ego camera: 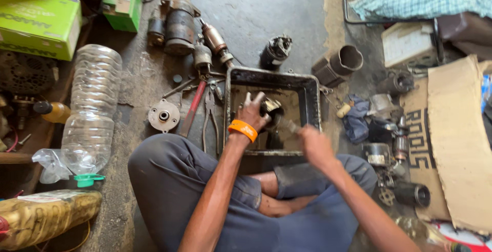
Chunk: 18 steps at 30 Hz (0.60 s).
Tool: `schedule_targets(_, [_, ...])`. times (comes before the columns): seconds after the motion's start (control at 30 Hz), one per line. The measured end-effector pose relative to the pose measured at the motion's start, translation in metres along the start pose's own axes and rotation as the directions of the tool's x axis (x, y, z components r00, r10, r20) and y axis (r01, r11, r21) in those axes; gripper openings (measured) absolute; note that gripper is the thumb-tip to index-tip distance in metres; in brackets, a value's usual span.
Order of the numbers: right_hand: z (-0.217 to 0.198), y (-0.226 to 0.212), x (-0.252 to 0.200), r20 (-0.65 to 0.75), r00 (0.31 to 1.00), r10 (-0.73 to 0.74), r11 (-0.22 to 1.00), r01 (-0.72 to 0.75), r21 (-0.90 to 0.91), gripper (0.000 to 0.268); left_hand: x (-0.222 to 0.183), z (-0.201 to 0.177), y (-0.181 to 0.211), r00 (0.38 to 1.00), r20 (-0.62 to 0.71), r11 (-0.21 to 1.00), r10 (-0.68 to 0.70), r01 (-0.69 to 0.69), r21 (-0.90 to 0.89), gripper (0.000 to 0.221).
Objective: The person scrubs a metal engine piston with a brush inside a tray of dark liquid, rotating the part to clean multiple surfaces. The person then pours a yellow liquid from a plastic bottle onto the piston to rinse it.
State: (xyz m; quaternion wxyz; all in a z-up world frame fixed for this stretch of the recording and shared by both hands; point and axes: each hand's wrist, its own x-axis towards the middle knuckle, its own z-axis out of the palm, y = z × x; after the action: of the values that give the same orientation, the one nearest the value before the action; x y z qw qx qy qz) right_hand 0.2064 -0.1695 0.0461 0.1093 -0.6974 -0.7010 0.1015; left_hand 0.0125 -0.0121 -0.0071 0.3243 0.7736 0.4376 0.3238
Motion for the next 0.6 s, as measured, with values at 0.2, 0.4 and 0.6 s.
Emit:
schedule_targets(0.2, [-0.006, -0.020, 0.015, 0.096, 0.989, 0.115, 0.992, -0.120, 0.043, 0.016, 0.006, 0.001, 0.000, 0.975, 0.154, 0.986, -0.160, 0.165, -0.019, 0.077])
schedule_targets(0.4, [-0.004, -0.035, 0.026, 0.223, 0.935, 0.276, 0.949, -0.301, 0.088, 0.027, -0.003, 0.010, -0.003, 1.000, -0.002, 1.000, -0.004, 0.004, 0.016, 0.079])
schedule_targets(0.6, [-0.002, -0.026, 0.041, 0.252, 0.937, 0.241, 0.966, -0.256, 0.031, 0.030, -0.004, 0.011, -0.002, 0.983, 0.158, 0.996, -0.090, 0.087, 0.028, 0.075])
